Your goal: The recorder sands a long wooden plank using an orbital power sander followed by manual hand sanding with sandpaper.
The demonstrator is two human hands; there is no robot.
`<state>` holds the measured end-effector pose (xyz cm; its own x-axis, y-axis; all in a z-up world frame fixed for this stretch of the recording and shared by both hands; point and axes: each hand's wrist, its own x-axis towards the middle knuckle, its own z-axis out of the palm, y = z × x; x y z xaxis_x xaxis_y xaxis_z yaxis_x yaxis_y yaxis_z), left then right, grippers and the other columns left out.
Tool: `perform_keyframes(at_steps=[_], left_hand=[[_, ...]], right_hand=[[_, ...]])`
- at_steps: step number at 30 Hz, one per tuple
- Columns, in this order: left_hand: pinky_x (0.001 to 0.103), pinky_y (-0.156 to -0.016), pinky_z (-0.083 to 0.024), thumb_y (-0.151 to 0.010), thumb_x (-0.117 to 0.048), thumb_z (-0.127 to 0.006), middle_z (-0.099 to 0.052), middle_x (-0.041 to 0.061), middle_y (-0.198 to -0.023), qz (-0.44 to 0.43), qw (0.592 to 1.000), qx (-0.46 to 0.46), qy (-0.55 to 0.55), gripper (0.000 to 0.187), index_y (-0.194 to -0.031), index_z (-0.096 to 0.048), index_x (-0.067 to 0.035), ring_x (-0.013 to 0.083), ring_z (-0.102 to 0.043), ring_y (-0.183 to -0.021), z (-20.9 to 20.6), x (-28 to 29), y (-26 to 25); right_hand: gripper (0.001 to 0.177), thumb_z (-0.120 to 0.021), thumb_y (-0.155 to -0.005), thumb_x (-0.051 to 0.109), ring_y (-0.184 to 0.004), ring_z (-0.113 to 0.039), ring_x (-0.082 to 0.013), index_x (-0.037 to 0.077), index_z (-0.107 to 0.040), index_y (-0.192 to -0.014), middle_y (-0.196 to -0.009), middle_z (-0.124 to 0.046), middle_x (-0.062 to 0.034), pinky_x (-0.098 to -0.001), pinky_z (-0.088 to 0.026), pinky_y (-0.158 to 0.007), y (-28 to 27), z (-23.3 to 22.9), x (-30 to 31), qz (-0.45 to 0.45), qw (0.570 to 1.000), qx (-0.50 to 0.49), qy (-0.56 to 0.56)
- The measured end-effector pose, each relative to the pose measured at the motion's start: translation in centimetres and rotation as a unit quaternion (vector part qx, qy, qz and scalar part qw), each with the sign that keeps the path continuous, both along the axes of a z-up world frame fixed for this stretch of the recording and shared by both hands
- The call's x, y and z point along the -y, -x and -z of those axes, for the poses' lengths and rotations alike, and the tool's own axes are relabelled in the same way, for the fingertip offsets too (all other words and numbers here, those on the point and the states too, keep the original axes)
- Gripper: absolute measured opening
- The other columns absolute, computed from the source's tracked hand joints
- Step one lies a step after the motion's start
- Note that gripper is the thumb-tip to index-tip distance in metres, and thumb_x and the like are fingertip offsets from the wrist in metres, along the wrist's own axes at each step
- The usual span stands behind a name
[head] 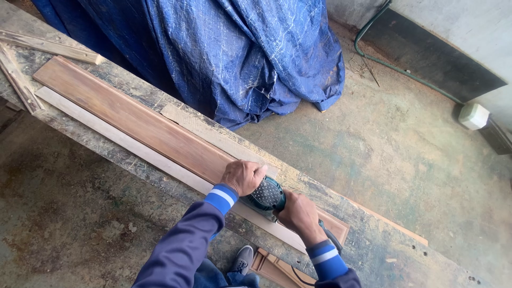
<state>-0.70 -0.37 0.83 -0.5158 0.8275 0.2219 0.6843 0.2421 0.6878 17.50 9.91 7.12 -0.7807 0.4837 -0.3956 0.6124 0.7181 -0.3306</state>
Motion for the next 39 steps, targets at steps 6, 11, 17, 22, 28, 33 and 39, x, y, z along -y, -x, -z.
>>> perform_keyframes(at_steps=[6,11,17,22,28,33,39], left_hand=[[0.038,-0.047,-0.049,-0.102,-0.033,-0.041,-0.054,0.003,-0.052,0.035,0.993,0.067,0.087,0.046,-0.062,-0.057,-0.016,0.0163,-0.05,-0.044,0.2,-2.0,-3.9],[0.038,-0.045,-0.046,-0.104,-0.031,-0.039,-0.053,0.004,-0.054,0.089,0.988,0.111,0.059,0.049,-0.061,-0.055,-0.014,0.0152,-0.047,-0.043,0.2,-5.7,-11.2],[0.039,-0.038,-0.039,-0.105,-0.034,-0.036,-0.048,0.005,-0.05,0.132,0.982,0.13,0.046,0.053,-0.057,-0.049,-0.015,0.0157,-0.039,-0.04,-0.3,-9.7,-19.6],[0.045,-0.043,-0.046,-0.106,-0.039,-0.039,-0.056,0.01,-0.055,0.149,0.969,0.163,0.113,0.056,-0.061,-0.056,-0.011,0.0218,-0.049,-0.046,-0.5,-13.3,-23.2],[0.05,-0.075,-0.057,-0.1,-0.042,-0.048,-0.072,0.027,-0.081,0.094,0.981,0.146,0.083,0.052,-0.081,-0.075,-0.002,0.0398,-0.072,-0.077,-2.4,-13.5,-20.5],[0.049,-0.072,-0.06,-0.104,-0.043,-0.04,-0.074,0.023,-0.08,0.104,0.967,0.168,0.161,0.057,-0.082,-0.074,-0.003,0.0353,-0.075,-0.075,-4.5,-11.0,-15.6],[0.048,-0.075,-0.058,-0.099,-0.042,-0.048,-0.072,0.024,-0.08,0.036,0.996,0.072,0.042,0.05,-0.08,-0.076,-0.005,0.0377,-0.071,-0.076,-1.0,-8.7,-9.9]], right_hand=[[0.036,-0.078,-0.082,0.029,-0.064,-0.075,-0.0202,0.011,-0.069,-0.112,-0.084,-0.078,-0.0102,-0.034,-0.063,-0.061,-4.5,1.3,-2.0,0.014,0.997,0.073,0.023],[0.047,-0.081,-0.077,0.041,-0.076,-0.078,-0.0215,0.018,-0.071,-0.117,-0.09,-0.08,-0.008,-0.0376,-0.064,-0.075,-10.8,-0.3,-4.3,0.079,0.99,0.116,0.024],[0.053,-0.089,-0.068,0.045,-0.095,-0.081,-0.0251,0.018,-0.076,-0.112,-0.096,-0.082,-0.01,-0.0401,-0.062,-0.091,-20.4,2.4,-8.7,0.154,0.97,0.188,-0.01],[0.058,-0.093,-0.058,0.032,-0.097,-0.085,-0.0217,0.021,-0.078,-0.112,-0.094,-0.086,-0.0082,-0.0365,-0.064,-0.094,-29.0,11.0,-17.5,0.148,0.975,0.155,0.054],[0.067,-0.1,-0.056,0.035,-0.107,-0.08,-0.0239,0.021,-0.077,-0.117,-0.102,-0.085,-0.01,-0.038,-0.059,-0.101,-27.0,12.7,-19.6,0.174,0.966,0.187,0.042],[0.058,-0.095,-0.063,0.044,-0.104,-0.081,-0.0239,0.02,-0.078,-0.113,-0.1,-0.084,-0.0095,-0.0377,-0.061,-0.098,-18.7,7.5,-15.2,0.124,0.968,0.219,0.01],[0.049,-0.09,-0.066,0.041,-0.099,-0.081,-0.0254,0.018,-0.08,-0.108,-0.097,-0.082,-0.0123,-0.0395,-0.061,-0.091,-9.2,2.0,-8.9,0.121,0.98,0.158,-0.003]])
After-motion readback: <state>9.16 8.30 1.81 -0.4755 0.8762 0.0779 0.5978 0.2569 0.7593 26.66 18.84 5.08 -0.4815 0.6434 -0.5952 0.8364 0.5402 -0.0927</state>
